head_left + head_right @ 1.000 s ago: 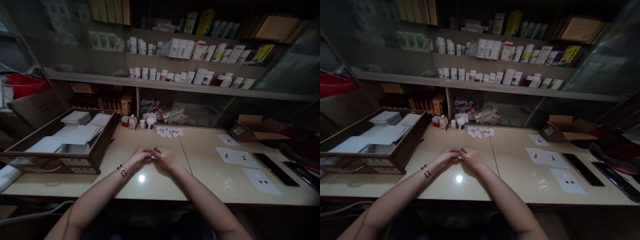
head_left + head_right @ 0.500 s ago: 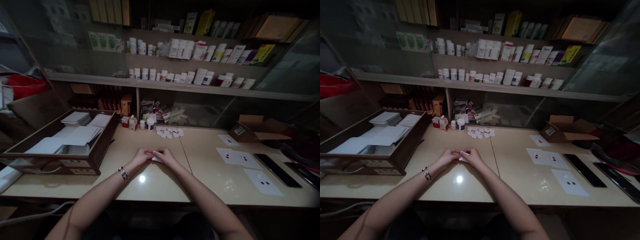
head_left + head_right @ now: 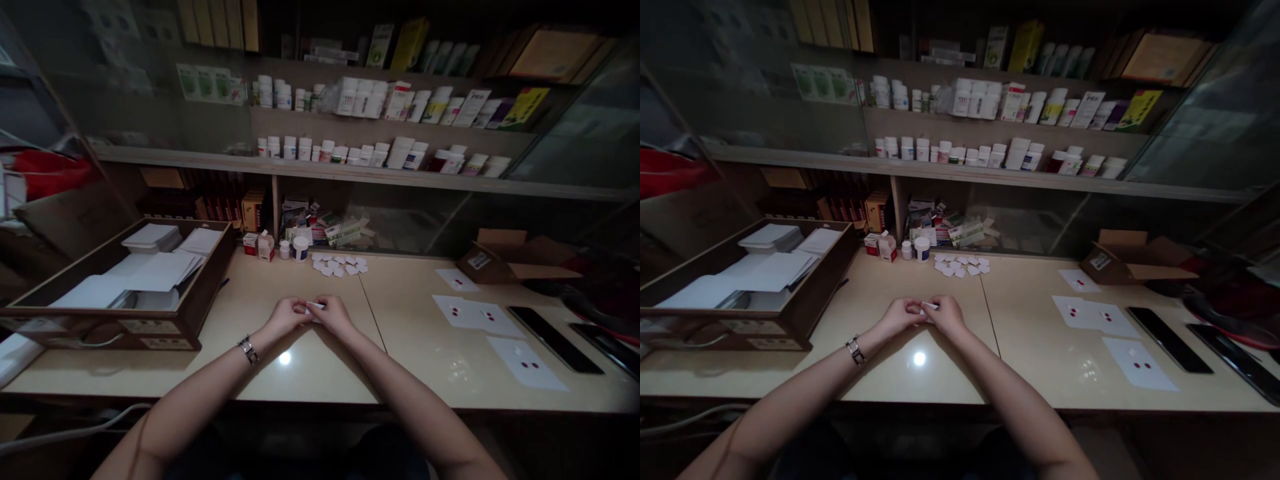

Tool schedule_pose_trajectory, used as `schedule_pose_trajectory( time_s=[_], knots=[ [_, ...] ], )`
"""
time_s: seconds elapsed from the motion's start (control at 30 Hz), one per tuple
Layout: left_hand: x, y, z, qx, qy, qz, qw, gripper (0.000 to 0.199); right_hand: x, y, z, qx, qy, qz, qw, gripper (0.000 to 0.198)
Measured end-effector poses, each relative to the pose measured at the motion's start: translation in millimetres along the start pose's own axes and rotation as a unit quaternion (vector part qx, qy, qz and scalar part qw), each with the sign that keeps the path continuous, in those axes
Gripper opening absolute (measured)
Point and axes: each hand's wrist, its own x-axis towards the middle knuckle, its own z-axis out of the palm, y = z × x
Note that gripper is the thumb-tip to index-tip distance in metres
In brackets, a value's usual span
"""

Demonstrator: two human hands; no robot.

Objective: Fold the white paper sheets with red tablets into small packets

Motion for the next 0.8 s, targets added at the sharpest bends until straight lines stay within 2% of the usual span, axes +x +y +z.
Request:
schedule_pose_trajectory(
  time_s=[0.13, 0.37, 0.63, 0.8],
  knots=[
    [1.8, -3.6, 0.4, 0.001, -0.003, 0.034, 0.999, 0.027, 0.6, 0.4, 1.3, 0.027, -0.006, 0.004, 1.000, 0.034],
    [3.5, -1.1, -0.5, -0.022, -0.013, -0.024, 0.999, 0.019, 4.8, 5.4, 3.6, 0.138, -0.035, 0.021, 0.990, 0.035],
    [1.8, 1.8, 0.0, -0.064, -0.003, -0.052, 0.997, 0.019, 7.3, 10.0, 6.2, 0.212, -0.052, 0.031, 0.975, 0.033],
    [1.1, 2.1, 0.2, -0.067, -0.006, -0.057, 0.996, 0.015, 9.6, 9.6, 3.9, 0.256, -0.062, 0.063, 0.963, 0.033]
  ],
)
